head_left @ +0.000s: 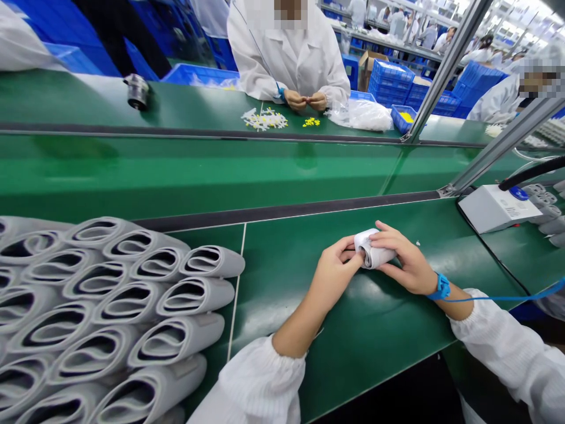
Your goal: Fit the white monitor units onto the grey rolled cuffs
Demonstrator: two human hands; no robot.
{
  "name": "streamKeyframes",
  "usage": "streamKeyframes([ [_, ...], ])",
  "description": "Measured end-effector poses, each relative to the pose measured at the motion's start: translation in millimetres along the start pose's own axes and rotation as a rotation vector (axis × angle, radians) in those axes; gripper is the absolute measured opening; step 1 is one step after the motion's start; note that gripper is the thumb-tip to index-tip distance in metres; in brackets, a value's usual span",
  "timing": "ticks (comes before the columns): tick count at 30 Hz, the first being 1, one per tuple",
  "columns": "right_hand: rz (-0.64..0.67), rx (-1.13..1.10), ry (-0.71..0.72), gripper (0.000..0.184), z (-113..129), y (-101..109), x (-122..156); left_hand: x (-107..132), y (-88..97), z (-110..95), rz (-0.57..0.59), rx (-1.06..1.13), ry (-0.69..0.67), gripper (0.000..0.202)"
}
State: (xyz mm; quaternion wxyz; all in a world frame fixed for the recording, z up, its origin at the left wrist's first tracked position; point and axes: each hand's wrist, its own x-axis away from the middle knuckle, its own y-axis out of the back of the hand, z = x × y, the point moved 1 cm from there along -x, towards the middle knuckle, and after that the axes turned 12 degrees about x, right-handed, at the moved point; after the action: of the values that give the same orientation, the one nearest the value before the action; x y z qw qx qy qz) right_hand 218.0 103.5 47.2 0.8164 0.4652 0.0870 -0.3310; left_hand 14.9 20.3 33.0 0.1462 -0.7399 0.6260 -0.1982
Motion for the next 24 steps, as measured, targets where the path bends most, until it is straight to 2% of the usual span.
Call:
streamKeyframes([
  [9,-0.053,-0.008,0.088,0.051,4.9,1.6,-8.7,-1.5,1.2,-0.1,-0.015,0.041,0.036,0.037],
  [18,-0.022,0.012,0.112,0.053,8.9,-3.1,-6.9,-0.9,1.5,0.9,-0.024,0.003,0.055,0.034],
  [21,0.013,-0.06,0.07,0.053,7.9,0.5,-4.2,-2.6,2.1,1.8,-0.026,-0.016,0.038,0.033],
  [24,0.011,-0.327,-0.087,0.054,3.2,7.3,-2.3,-5.1,3.4,2.6,-0.024,-0.001,0.036,0.034],
])
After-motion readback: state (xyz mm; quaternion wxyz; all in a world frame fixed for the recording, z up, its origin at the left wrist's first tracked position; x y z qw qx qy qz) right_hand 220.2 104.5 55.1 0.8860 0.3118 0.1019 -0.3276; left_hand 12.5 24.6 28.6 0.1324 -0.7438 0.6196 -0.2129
